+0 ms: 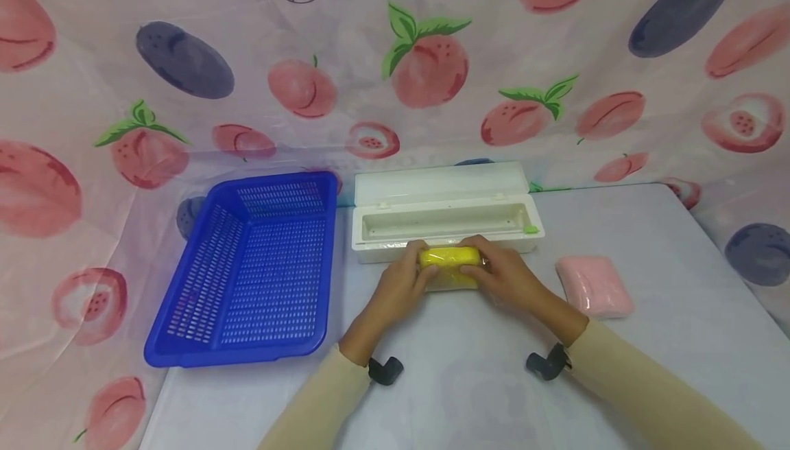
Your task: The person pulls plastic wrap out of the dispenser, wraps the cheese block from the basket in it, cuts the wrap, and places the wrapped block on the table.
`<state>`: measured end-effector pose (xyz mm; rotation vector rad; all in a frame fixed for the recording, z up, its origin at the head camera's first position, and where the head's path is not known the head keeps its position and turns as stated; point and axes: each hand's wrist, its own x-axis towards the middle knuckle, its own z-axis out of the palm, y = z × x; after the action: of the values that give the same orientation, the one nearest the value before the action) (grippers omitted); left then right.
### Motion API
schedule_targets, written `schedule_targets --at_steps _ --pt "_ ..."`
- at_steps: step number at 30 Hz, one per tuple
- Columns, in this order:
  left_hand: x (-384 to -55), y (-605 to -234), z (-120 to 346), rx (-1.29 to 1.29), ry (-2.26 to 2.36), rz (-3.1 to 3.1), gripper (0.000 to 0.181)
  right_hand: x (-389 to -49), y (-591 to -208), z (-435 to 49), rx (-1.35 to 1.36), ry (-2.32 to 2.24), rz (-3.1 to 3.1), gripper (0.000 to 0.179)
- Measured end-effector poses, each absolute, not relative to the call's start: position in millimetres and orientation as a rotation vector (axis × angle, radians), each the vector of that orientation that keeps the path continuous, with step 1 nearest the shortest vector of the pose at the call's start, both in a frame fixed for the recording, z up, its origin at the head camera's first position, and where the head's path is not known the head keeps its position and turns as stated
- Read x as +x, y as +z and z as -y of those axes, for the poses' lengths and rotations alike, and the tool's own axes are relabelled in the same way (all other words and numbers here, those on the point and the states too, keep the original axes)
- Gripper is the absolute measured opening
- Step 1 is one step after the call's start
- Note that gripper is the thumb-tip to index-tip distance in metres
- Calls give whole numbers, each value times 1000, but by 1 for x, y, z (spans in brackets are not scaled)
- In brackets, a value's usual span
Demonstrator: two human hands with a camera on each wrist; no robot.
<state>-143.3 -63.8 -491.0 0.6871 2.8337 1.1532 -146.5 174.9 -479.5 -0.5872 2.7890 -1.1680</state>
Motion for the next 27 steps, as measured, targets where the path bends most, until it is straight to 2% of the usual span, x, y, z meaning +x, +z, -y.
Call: schedule_targets --at_steps 11,15,22,24,27 --pt "-133 -492 45 461 1120 -3127 30 -146 -484 -170 -394 -1157 -2913 45" --pt "-133 -490 41 465 951 -3320 20 -149 -480 -167 -418 -1130 -2962 42" --pt "-138 -478 42 567 653 -3473 22 -144 -471 -167 -460 -937 -3215 44" --pt "-138 -474 43 644 633 -3486 25 -143 -471 -166 -501 -906 -3280 40" --pt "-138 -471 44 775 695 -3473 20 -143 -472 -165 -574 -899 -3324 35"
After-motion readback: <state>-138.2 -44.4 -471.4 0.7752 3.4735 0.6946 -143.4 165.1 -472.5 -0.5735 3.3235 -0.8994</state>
